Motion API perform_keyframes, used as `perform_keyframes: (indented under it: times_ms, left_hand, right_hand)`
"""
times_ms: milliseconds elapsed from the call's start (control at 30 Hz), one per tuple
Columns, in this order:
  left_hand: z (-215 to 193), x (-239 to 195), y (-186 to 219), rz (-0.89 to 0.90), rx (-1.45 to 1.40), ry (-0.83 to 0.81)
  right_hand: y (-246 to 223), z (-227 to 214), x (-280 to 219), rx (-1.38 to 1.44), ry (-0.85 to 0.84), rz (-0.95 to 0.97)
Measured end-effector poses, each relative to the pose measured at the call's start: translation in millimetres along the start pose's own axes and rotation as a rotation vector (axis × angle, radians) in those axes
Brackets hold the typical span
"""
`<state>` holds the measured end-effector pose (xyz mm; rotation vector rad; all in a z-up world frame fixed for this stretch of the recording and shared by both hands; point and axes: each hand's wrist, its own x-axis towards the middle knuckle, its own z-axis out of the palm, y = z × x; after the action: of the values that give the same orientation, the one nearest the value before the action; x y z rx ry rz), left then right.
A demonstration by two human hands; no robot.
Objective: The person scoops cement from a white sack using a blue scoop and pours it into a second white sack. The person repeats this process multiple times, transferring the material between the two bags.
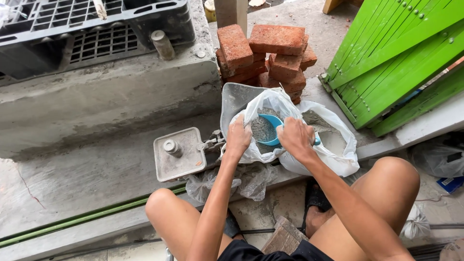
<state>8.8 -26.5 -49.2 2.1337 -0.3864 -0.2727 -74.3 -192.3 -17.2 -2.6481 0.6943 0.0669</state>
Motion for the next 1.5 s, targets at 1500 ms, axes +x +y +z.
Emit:
perform_keyframes:
  times_ms: [1500]
  left_hand:
    - [24.4, -22.6, 99.7, 0.61, 0.114, 0.466]
  right_hand:
    - [67.5, -93.8, -21.2, 0.182, 0.052, 0.105]
